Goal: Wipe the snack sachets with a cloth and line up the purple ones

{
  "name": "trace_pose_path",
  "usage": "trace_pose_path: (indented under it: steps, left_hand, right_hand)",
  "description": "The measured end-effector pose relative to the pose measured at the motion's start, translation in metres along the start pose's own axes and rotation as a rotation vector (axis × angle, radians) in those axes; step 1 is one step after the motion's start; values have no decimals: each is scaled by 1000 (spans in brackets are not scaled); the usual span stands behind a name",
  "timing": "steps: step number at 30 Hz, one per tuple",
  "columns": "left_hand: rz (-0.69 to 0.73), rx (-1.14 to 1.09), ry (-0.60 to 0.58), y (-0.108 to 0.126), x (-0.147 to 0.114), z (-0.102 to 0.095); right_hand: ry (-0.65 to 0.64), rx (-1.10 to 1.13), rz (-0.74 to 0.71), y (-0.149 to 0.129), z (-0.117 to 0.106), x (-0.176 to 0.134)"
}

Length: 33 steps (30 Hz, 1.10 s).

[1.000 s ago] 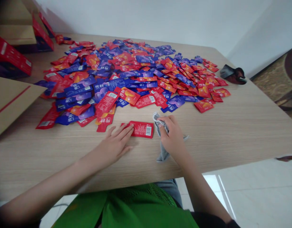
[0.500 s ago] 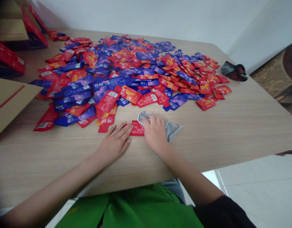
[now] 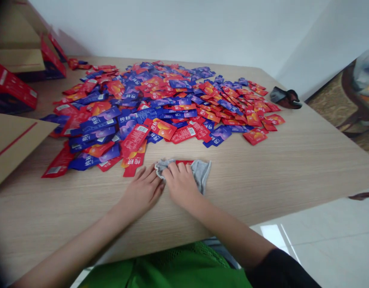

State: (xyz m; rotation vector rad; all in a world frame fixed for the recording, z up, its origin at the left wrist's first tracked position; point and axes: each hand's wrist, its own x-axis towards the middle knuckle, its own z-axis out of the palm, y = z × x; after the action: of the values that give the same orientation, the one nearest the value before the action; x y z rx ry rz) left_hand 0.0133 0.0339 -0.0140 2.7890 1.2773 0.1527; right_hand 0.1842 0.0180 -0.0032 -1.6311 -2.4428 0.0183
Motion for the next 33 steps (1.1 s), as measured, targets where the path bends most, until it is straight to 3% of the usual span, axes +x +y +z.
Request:
trace_pose_path:
  steps: [6, 9, 14, 16, 18, 21, 23, 25, 29, 33]
  left_hand:
    - [-13, -3, -17, 4, 1, 1]
    - [-23, -27, -9, 10, -1, -9]
    - [132, -110, -155, 14, 16, -45]
    - [203, -123, -127, 7, 35, -52]
    - [297, -131, -31, -2, 58, -47]
    - [434, -81, -72, -12, 80, -24]
    - [370, 0, -59, -8, 80, -10]
    - [190, 92, 2, 3, 69, -2]
    - [-139, 215, 34, 25, 40, -5]
    - [-175, 237, -26, 29, 32, -12]
  right_hand:
    - [-12, -106, 246, 38, -1, -26]
    - [6, -60, 395, 58, -2, -32]
    - [194, 203, 448, 75, -3, -31]
    - [289, 311, 436, 78, -4, -31]
    - [350, 392, 424, 80, -6, -33]
    - [371, 462, 409, 82, -8, -39]
    - [368, 490, 407, 81, -10, -44]
    - [370, 507, 408, 78, -15, -47]
    - [349, 486, 332, 58, -28, -40]
    - [149, 272, 243, 31, -21, -22]
